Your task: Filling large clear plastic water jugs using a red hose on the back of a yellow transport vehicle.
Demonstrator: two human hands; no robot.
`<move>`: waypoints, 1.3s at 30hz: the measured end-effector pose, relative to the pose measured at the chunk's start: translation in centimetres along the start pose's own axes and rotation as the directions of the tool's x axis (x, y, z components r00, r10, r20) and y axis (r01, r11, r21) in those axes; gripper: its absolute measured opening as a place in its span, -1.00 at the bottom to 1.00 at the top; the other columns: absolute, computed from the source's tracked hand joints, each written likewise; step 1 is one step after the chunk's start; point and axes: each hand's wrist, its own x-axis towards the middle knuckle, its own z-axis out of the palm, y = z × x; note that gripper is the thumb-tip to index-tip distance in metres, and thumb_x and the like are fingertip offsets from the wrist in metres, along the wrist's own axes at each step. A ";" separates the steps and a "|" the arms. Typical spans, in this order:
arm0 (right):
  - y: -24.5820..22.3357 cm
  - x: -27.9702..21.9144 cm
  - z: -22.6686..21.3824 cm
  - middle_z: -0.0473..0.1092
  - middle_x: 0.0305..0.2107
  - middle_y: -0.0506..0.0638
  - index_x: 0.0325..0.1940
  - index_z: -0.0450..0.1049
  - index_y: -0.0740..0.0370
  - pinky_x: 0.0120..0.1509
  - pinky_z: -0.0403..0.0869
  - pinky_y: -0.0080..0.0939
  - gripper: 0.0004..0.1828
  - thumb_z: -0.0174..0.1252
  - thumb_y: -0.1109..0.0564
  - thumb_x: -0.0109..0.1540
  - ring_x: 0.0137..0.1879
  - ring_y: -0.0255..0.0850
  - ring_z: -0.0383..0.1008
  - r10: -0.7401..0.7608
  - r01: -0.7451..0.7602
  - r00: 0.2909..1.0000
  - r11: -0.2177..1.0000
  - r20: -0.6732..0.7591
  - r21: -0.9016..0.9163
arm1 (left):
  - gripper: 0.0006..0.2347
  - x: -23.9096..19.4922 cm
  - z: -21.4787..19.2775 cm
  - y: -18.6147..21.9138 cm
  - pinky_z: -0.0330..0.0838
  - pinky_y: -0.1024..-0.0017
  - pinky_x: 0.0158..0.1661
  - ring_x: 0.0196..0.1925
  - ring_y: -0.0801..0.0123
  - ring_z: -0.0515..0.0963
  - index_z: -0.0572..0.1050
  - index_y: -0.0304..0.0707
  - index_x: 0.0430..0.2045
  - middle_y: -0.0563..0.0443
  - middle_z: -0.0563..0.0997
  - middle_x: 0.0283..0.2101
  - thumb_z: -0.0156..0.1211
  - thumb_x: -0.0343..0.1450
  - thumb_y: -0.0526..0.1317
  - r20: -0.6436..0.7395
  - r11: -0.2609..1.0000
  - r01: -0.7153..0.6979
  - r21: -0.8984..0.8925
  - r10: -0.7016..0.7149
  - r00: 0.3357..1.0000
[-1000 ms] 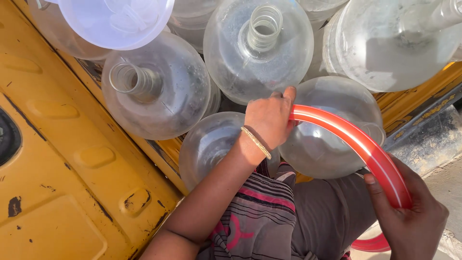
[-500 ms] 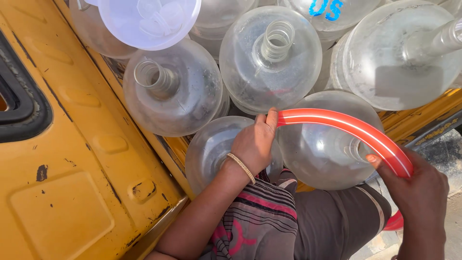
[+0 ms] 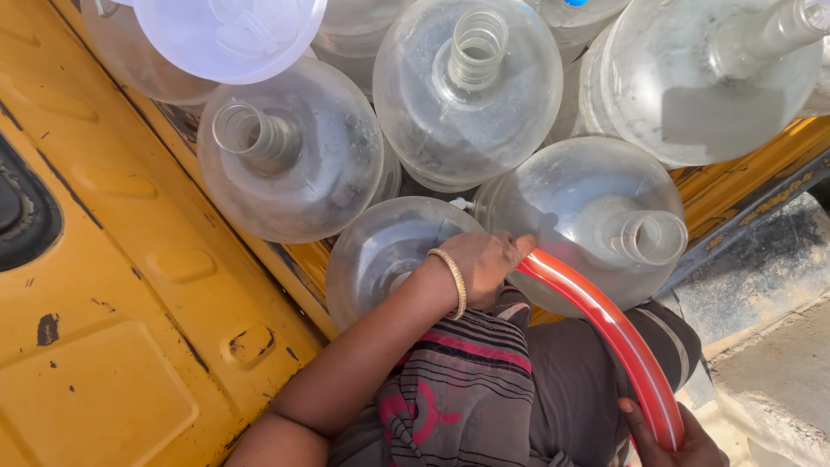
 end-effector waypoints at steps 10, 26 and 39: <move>-12.8 -4.5 0.3 0.59 -0.31 0.12 0.22 0.50 0.19 -0.08 0.53 -0.18 -0.38 0.36 -0.14 0.17 -0.21 -0.19 0.63 -0.420 0.432 0.886 0.902 -0.195 0.019 | -0.52 -0.6 -3.2 0.8 0.52 0.08 -0.05 0.01 -0.20 0.60 0.29 -0.35 0.06 -0.41 0.54 0.00 0.20 0.22 -0.47 0.036 0.978 0.207 0.016 -0.207 0.978; -16.1 -2.1 1.0 0.56 -0.46 0.10 0.02 0.61 0.04 -0.10 0.48 -0.04 -0.44 0.28 -0.36 0.16 -0.27 -0.01 0.63 -0.295 0.291 0.951 0.955 -0.094 -0.054 | -0.48 0.5 -2.4 0.3 0.53 0.11 -0.04 -0.01 -0.15 0.61 0.28 -0.42 0.08 -0.38 0.59 -0.10 0.26 0.20 -0.48 0.163 0.953 0.278 0.123 -0.296 0.941; -16.3 -1.4 1.0 0.50 -0.55 0.10 -0.12 0.62 0.15 -0.17 0.44 -0.07 -0.48 0.30 -0.33 0.17 -0.39 -0.07 0.55 -0.259 0.257 0.965 0.965 -0.045 -0.045 | -0.48 0.6 -2.3 0.3 0.54 0.15 0.00 0.03 -0.09 0.62 0.28 -0.44 0.12 -0.36 0.59 -0.07 0.25 0.24 -0.46 0.168 0.954 0.274 0.120 -0.292 0.942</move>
